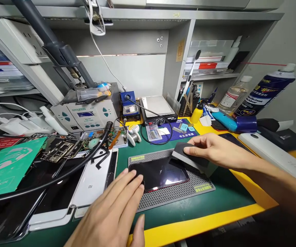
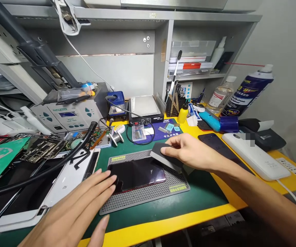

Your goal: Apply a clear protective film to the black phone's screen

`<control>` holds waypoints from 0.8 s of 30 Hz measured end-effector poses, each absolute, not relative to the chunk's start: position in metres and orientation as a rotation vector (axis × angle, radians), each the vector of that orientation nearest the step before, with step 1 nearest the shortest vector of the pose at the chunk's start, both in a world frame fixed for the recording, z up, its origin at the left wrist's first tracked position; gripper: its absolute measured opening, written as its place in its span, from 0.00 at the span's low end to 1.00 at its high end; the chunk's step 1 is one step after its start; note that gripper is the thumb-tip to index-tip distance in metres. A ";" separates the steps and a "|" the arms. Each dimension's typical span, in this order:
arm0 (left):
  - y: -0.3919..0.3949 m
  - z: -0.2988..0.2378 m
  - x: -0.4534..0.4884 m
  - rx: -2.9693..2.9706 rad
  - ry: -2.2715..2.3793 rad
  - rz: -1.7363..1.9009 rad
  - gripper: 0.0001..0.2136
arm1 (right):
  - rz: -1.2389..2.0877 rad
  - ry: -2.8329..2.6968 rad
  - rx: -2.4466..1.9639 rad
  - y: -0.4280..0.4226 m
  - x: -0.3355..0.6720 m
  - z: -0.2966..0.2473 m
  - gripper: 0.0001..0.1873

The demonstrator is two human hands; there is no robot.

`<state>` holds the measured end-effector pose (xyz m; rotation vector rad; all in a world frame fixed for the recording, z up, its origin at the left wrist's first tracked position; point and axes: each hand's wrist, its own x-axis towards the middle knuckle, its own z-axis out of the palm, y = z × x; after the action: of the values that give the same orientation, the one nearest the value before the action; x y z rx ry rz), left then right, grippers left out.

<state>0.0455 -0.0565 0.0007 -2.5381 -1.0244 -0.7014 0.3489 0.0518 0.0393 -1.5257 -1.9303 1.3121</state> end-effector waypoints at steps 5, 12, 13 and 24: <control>-0.034 0.013 0.060 -2.585 -0.997 -0.751 0.16 | 1.269 -2.077 -1.504 0.058 0.335 0.045 0.15; -0.024 -0.008 0.064 -2.617 -0.906 -0.796 0.14 | 1.139 -2.196 -1.500 0.064 0.339 0.048 0.17; -0.026 -0.012 0.067 -2.624 -0.911 -0.795 0.13 | 1.048 -2.223 -1.491 0.060 0.340 0.048 0.16; -0.023 -0.039 0.075 -2.528 -0.709 -0.500 0.17 | -0.279 -2.533 -0.738 -0.001 0.331 -0.013 0.21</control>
<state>0.0749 -0.0228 -0.0386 -2.5278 -0.7094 -0.5003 0.3306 -0.0010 -0.0126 -0.7381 -2.5333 -0.2787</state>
